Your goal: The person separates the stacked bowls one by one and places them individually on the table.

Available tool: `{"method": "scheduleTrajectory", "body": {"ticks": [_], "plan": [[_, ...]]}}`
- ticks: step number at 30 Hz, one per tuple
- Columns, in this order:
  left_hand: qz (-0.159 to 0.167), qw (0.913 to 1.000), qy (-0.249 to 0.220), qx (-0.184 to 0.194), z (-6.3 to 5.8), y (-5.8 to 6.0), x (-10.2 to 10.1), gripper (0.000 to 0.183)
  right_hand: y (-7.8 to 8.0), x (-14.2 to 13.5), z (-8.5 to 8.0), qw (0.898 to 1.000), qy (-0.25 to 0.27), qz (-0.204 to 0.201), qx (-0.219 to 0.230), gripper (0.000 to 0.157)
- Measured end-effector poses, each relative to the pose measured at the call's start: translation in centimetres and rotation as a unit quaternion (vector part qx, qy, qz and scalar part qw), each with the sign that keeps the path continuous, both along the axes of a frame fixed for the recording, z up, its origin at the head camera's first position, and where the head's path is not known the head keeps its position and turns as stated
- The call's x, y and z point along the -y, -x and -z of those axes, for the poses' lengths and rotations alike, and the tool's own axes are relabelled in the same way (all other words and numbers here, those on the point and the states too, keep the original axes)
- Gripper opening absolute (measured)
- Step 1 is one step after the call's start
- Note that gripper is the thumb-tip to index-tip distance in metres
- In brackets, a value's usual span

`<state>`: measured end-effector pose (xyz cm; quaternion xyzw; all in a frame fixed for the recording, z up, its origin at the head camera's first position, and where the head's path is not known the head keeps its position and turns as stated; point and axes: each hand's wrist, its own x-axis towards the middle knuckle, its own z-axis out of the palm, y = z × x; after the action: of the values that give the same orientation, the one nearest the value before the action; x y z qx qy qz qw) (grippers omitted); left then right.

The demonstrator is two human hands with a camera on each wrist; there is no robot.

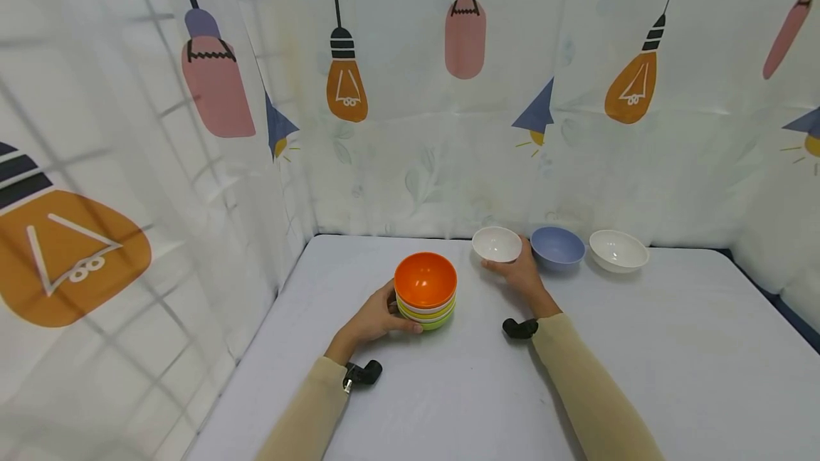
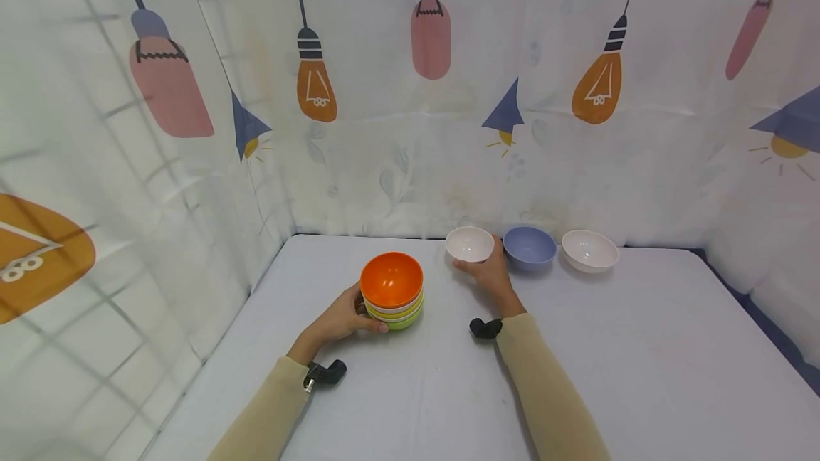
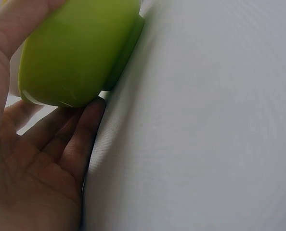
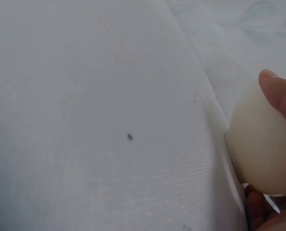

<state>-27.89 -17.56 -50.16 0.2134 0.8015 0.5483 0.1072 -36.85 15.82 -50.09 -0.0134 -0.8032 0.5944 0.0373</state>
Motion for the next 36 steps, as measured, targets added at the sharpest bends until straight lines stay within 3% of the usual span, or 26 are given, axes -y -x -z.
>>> {"method": "scheduleTrajectory", "body": {"ticks": [26,36], "plan": [[0.002,1.0000,-0.008,0.003,-0.15,0.06,-0.15,0.094,0.03,-0.05,-0.05,1.000,-0.014,0.006,-0.005,0.110],[0.000,1.0000,-0.004,-0.003,0.20,0.15,0.06,0.093,-0.34,0.08,-0.20,1.000,-0.011,-0.007,0.014,0.104]]}}
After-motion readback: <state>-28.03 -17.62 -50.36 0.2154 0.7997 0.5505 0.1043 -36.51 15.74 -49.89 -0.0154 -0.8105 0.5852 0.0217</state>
